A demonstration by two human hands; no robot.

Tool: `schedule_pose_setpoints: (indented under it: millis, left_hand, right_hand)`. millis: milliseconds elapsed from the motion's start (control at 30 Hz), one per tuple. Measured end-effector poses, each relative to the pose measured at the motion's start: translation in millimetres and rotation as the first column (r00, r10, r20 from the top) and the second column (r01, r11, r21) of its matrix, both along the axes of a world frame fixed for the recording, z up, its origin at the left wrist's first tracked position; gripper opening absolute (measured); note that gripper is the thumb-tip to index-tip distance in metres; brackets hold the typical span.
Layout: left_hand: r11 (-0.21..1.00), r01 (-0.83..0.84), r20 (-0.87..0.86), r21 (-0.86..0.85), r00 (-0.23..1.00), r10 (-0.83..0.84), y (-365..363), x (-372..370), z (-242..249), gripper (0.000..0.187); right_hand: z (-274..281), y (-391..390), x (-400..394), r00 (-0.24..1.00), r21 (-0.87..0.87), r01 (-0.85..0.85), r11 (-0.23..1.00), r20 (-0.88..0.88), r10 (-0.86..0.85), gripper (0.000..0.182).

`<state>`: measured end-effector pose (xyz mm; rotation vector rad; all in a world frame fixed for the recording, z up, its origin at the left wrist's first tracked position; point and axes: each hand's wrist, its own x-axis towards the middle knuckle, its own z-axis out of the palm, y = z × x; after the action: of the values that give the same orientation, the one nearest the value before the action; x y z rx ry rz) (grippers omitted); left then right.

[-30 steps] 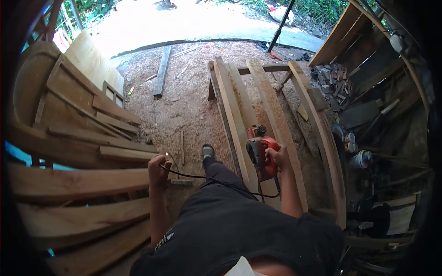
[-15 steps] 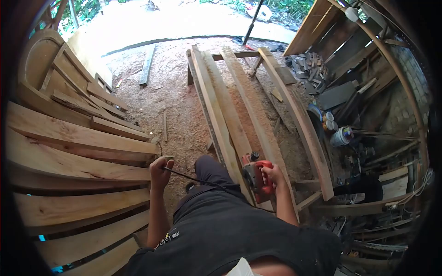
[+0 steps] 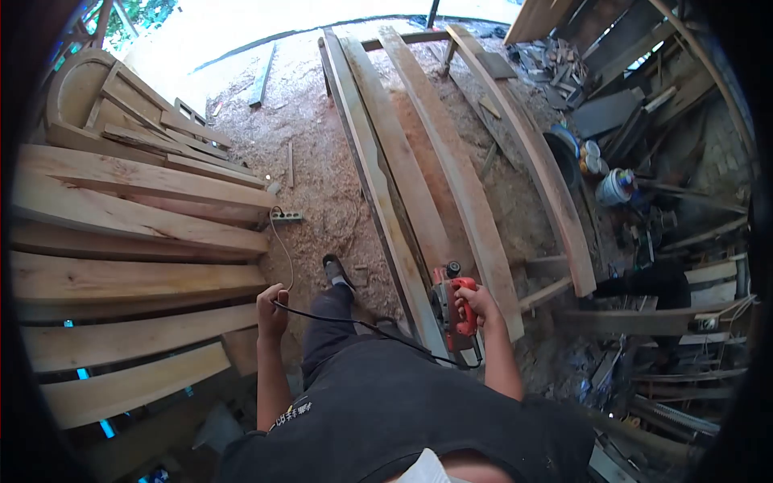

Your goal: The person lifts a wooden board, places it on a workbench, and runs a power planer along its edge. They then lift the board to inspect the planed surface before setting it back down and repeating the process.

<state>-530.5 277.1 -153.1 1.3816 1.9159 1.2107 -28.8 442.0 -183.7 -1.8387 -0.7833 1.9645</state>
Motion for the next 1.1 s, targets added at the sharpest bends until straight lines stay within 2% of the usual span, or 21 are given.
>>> schedule_pose_setpoints:
  millis: [133, 267, 367, 433, 533, 667, 733, 867, 1033, 1100]
  left_hand:
    - [0.999, -0.036, 0.040, 0.022, 0.999, 0.035, -49.1, 54.0, 3.4, 0.074]
    - [0.998, -0.058, 0.003, 0.023, 0.998, 0.058, -106.7, 81.7, 4.4, 0.074]
    - [0.999, -0.034, 0.005, 0.008, 0.999, 0.034, -149.2, 98.8, 1.9, 0.073]
    - [1.000, -0.009, 0.059, 0.009, 0.998, 0.009, -176.0, 114.9, -3.4, 0.072]
    - [1.000, 0.006, 0.101, -0.002, 0.995, -0.006, -217.7, 135.3, -17.9, 0.072]
    - [0.998, 0.058, 0.111, 0.024, 0.992, -0.060, -274.7, 160.5, -41.5, 0.073]
    - [0.998, 0.062, 0.147, 0.025, 0.987, -0.065, -310.3, 172.7, -42.9, 0.074]
    - [0.999, 0.021, 0.176, 0.026, 0.984, -0.025, -389.3, 192.4, -43.4, 0.076]
    - [0.999, -0.010, 0.146, -0.031, 0.989, 0.015, -461.0, 209.8, -62.4, 0.076]
    - [0.997, -0.016, 0.165, -0.069, 0.986, 0.027, -480.3, 224.5, -64.5, 0.076]
  right_hand:
    - [-14.5, -50.9, 35.2, 0.997, -0.002, -0.068, 0.998, 0.044, 0.068, 0.017]
    - [-17.3, -101.0, 57.5, 0.988, -0.020, -0.135, 0.991, 0.068, 0.136, 0.019]
    - [-33.1, -139.6, 68.1, 0.994, 0.061, -0.078, 0.995, 0.076, 0.073, 0.016]
    - [-44.0, -164.8, 75.4, 0.999, 0.176, -0.044, 0.983, -0.009, 0.046, 0.013]
    - [-46.5, -202.9, 82.0, 0.995, 0.214, -0.047, 0.976, 0.100, 0.026, 0.013]
    - [-45.8, -266.8, 90.9, 0.992, 0.255, -0.070, 0.964, 0.121, 0.040, 0.017]
    - [-51.8, -302.1, 93.8, 0.992, 0.354, -0.019, 0.935, 0.123, -0.027, 0.017]
    - [-52.0, -364.3, 119.8, 0.992, 0.301, 0.068, 0.951, 0.085, -0.098, 0.015]
    - [-60.9, -432.5, 152.3, 0.987, 0.258, 0.036, 0.966, 0.143, -0.075, 0.015]
    - [-70.1, -457.2, 162.9, 0.978, 0.292, -0.030, 0.956, 0.205, -0.032, 0.018]
